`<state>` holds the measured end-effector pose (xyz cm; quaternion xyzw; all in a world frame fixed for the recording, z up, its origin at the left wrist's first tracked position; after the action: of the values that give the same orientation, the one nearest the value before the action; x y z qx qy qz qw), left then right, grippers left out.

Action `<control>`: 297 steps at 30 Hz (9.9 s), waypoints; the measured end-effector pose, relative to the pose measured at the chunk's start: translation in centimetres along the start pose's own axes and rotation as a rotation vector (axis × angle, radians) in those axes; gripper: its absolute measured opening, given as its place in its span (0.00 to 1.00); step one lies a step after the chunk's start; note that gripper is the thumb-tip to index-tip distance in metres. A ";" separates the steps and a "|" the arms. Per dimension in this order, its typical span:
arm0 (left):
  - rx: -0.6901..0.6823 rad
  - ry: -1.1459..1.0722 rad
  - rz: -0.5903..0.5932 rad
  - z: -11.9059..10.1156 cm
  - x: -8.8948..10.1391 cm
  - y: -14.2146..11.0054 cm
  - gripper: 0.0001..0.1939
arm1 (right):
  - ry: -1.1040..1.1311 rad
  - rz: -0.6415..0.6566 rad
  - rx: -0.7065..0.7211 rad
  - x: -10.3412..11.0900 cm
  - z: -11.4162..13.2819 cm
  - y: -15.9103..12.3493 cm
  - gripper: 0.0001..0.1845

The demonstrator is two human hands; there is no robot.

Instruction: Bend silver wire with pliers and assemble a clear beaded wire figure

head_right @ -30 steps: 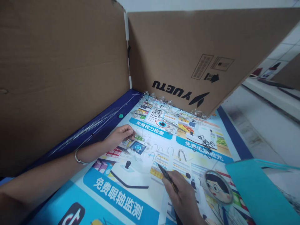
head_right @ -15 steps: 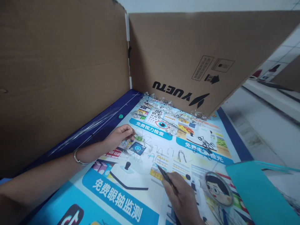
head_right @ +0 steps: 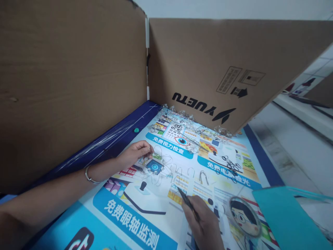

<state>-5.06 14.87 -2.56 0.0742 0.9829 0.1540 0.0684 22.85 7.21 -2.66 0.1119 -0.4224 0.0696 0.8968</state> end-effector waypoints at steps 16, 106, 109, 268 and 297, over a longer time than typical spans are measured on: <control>-0.012 -0.031 -0.006 -0.9 -0.5 -0.2 0.11 | 0.022 0.063 -0.041 0.1 0.9 0.1 0.12; -0.095 1.401 0.646 -2.8 0.1 -0.1 0.10 | 0.111 -0.007 -0.161 -0.3 0.5 -0.2 0.12; -0.118 1.446 0.632 -2.6 -0.3 -0.2 0.10 | 0.119 0.022 -0.161 -0.3 0.5 -0.2 0.12; 0.110 0.456 0.090 -4.9 -5.6 -7.2 0.03 | 1.001 0.458 -0.477 -5.0 4.2 0.3 0.13; -0.289 0.664 0.201 -6.1 -6.0 -8.2 0.18 | 1.214 0.554 -0.394 -4.8 4.9 0.1 0.08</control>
<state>-1.19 4.32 1.33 0.1057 0.9076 0.3126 -0.2596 16.22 5.86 -3.33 -0.2234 0.1362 0.2680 0.9272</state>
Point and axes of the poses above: each hand's wrist, its own y-axis towards the middle knuckle, its own x-axis out of the back of the hand, z = x × y, the point moved 3 cm from there along y, towards the middle knuckle, and after that the axes turned 14 degrees about -x, right-handed, at the moved point
